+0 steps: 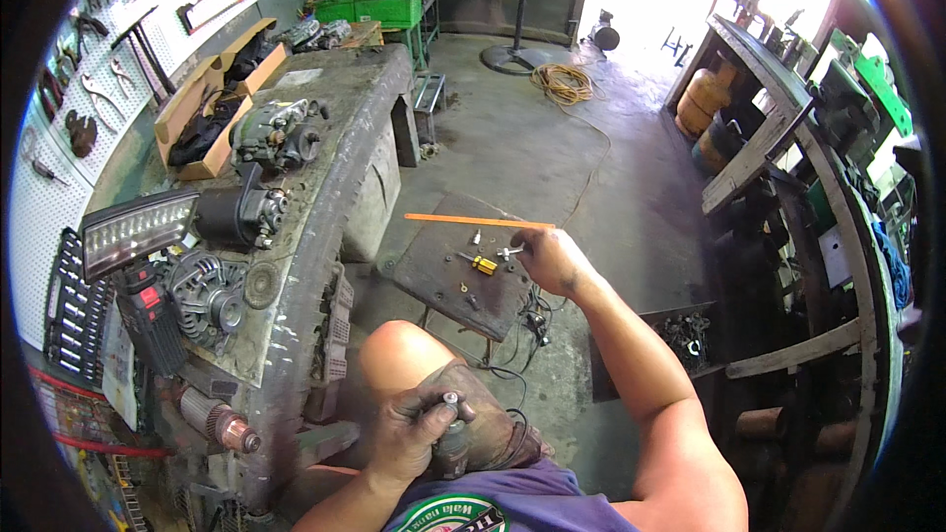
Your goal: The person sits on the floor in a workshop and uses a rotary tool to work on a cylindrical mechanical component. They adjust a portable work light to illuminate the part and continue using the tool on the component's surface.
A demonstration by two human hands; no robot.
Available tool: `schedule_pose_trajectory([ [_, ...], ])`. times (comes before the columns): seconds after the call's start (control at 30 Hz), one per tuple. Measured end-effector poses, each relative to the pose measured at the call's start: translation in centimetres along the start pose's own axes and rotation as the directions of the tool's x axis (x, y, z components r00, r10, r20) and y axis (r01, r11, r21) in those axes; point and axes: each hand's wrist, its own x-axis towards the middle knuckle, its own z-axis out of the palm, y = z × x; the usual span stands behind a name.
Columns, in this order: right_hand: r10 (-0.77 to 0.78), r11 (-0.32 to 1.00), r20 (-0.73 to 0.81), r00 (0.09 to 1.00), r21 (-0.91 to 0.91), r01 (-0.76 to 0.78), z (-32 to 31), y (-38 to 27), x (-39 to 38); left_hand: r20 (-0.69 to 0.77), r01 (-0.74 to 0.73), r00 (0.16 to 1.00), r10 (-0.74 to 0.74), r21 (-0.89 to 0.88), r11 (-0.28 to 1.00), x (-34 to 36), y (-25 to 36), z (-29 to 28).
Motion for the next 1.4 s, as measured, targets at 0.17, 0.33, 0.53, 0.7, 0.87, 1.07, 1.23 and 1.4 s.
schedule_pose_trajectory([
  [0.17,-0.116,0.992,-0.038,0.993,-0.057,0.114,5.2,2.8,2.3,-0.009,-0.032,0.999,0.033,0.025,0.999,0.4,0.1,0.2],
  [0.33,-0.382,0.851,0.137,0.914,-0.332,0.406,6.9,2.4,7.8,-0.026,-0.017,0.999,0.019,0.073,0.997,0.5,0.2,0.2],
  [0.53,-0.311,0.806,0.296,0.903,-0.421,0.415,6.8,0.4,9.8,-0.04,-0.08,0.996,0.085,0.12,0.99,0.7,0.1,0.1],
  [0.7,-0.306,0.921,0.096,0.947,0.281,0.269,2.1,-4.7,4.0,-0.065,-0.067,0.995,0.071,0.069,0.995,0.7,0.3,0.2],
  [0.87,-0.497,0.73,0.322,0.806,0.657,0.187,-4.1,-9.2,-4.9,-0.06,-0.025,0.998,0.033,0.14,0.99,0.8,0.5,0.3],
  [1.07,-0.639,0.672,0.326,0.697,0.678,0.299,-5.9,-11.0,-8.1,-0.019,-0.053,0.998,0.055,0.116,0.992,1.0,0.5,1.1],
  [1.23,-0.622,0.693,0.342,0.704,0.658,0.293,-5.5,-11.2,-8.4,-0.009,-0.075,0.997,0.078,0.161,0.984,0.7,0.9,1.3],
  [1.4,-0.629,0.686,0.323,0.707,0.658,0.31,-5.5,-11.3,-8.6,0.016,-0.077,0.997,0.076,0.14,0.987,0.8,1.1,1.4],
])
